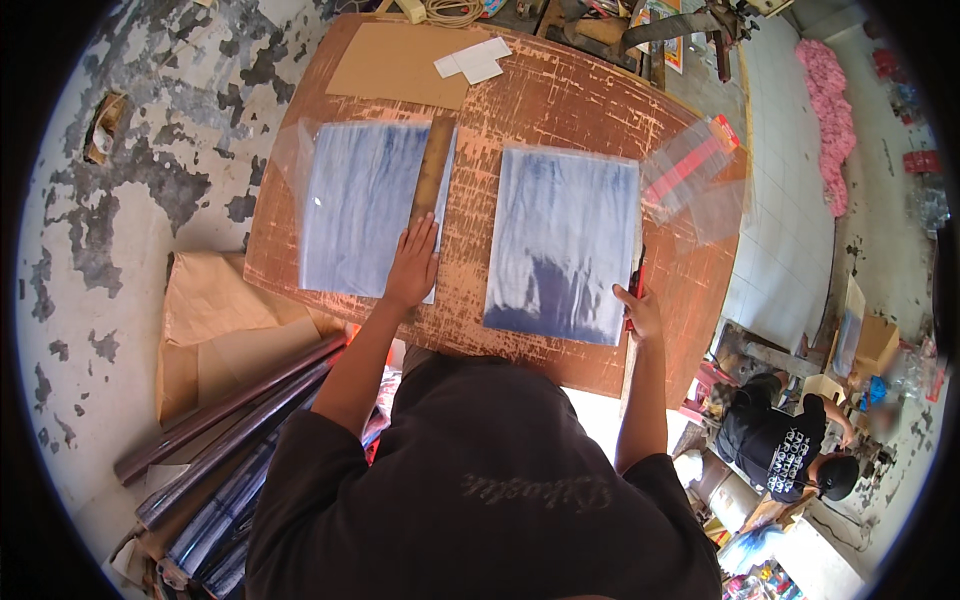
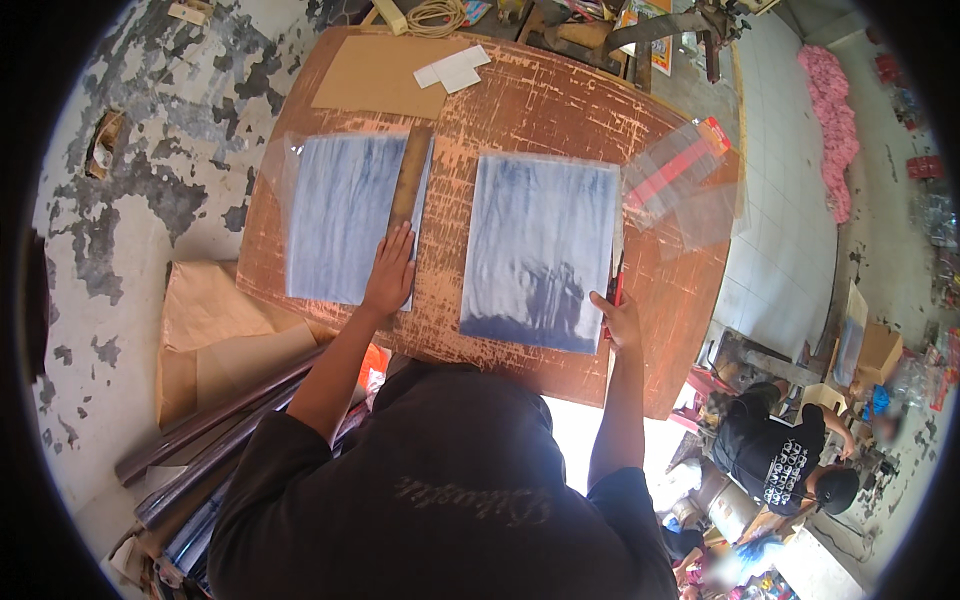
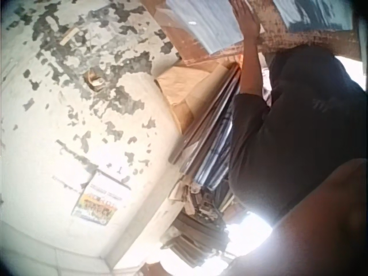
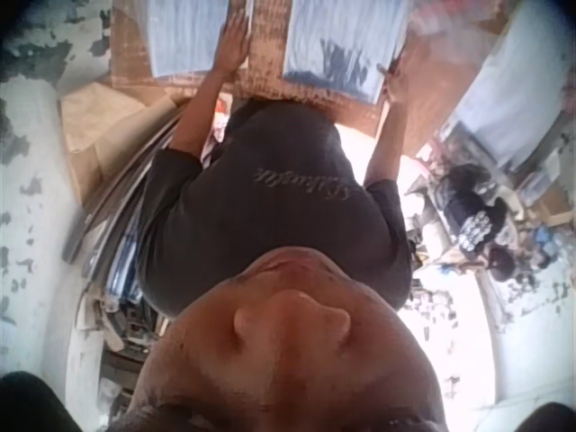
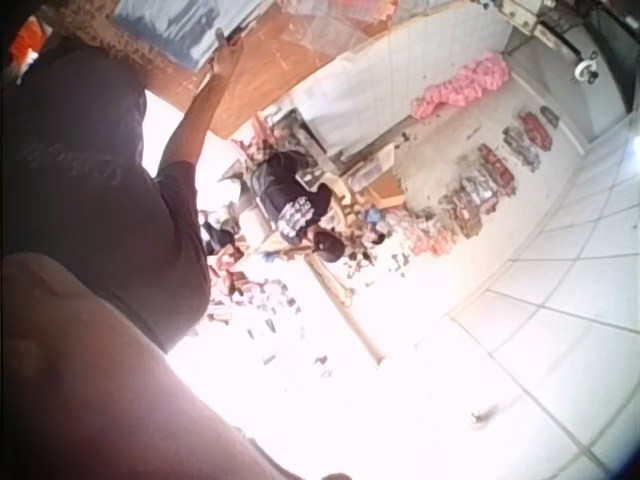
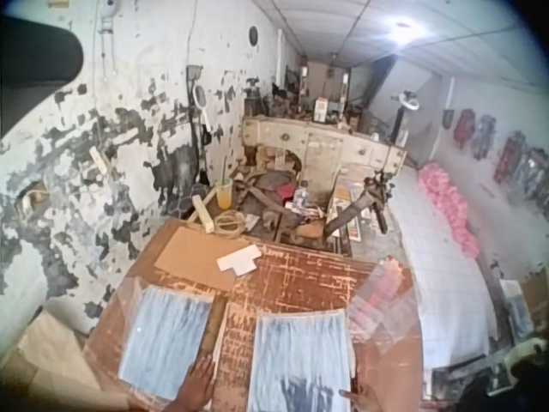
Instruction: The person cuts a blue plastic sheet using a knife and a ruler on a table. They use a wooden roller to press down on the sheets and cut more pieces.
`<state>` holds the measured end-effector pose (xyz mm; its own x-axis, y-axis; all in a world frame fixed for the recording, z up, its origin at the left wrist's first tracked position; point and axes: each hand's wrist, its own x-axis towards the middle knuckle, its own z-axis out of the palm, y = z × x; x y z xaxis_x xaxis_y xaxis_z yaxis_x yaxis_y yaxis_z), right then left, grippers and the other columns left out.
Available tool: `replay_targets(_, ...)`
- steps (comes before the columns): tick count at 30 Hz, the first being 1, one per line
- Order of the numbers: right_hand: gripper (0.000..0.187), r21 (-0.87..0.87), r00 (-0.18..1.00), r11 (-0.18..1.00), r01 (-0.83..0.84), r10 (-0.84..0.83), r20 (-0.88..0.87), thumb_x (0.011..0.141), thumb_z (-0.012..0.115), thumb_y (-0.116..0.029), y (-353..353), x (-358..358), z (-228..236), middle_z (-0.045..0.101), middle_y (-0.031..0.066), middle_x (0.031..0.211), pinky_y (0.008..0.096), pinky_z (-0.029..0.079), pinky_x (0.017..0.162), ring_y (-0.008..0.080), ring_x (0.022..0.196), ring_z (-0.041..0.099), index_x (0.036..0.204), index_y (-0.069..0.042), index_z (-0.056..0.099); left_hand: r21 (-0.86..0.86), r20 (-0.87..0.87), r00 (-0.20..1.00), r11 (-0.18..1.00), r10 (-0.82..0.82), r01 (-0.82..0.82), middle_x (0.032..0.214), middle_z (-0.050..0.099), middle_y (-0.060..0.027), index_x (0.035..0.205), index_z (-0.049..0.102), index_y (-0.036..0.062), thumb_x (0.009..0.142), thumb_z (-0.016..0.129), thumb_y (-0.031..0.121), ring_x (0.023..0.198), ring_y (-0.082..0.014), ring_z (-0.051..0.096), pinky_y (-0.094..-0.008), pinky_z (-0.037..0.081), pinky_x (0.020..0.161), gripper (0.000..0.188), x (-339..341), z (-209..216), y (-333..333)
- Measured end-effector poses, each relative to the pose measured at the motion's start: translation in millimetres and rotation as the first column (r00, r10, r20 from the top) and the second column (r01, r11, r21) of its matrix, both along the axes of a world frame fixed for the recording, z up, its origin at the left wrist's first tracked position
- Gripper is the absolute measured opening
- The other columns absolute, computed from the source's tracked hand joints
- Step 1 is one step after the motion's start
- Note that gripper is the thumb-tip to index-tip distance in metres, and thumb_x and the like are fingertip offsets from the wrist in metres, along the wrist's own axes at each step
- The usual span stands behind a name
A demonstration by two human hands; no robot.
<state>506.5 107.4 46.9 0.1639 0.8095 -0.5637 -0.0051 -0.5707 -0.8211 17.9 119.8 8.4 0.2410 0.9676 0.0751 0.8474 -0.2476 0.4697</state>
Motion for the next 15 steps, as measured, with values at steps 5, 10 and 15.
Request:
replay_targets(5,0.03,0.078,0.982,0.99,-0.12,0.106,0.159,0.088,0.09,-0.025,10.6,29.2,15.8,0.05,-0.0099,0.066,0.0238,0.034,0.046,0.0034,0.05,0.044,0.097,-0.012,0.065,0.011,-0.025,1.0,1.0,0.014,-0.013,0.173,0.029,-0.0181,0.162,0.037,0.0002,0.108,0.047,0.022,0.161,-0.0357,0.026,-0.0531,0.018,0.131,0.06,5.1,4.2,2.2)
replay_targets(10,0.032,0.059,0.99,0.994,-0.088,0.08,0.117,0.087,0.09,-0.022,10.5,22.9,49.2,0.051,-0.0085,0.07,0.0233,0.036,0.047,0.0036,0.052,0.046,0.099,-0.009,0.065,-0.021,0.083,0.996,0.999,0.042,-0.04,0.16,0.047,-0.0248,0.152,0.052,-0.0039,0.104,0.058,0.027,0.148,-0.0398,0.046,-0.0516,0.033,0.124,0.057,61.2,22.5,-6.4)
replay_targets(15,0.033,0.016,0.999,1.0,0.016,-0.015,-0.042,0.085,0.091,-0.017,0.8,-13.0,98.1,0.053,-0.0064,0.074,0.0222,0.037,0.047,0.0037,0.056,0.048,0.1,-0.007,0.063,-0.332,0.355,0.89,0.928,0.288,-0.168,0.147,0.057,-0.0296,0.147,0.054,-0.0073,0.105,0.06,0.033,0.127,-0.0424,0.06,-0.0466,0.048,0.11,0.059,120.2,24.8,-14.2)
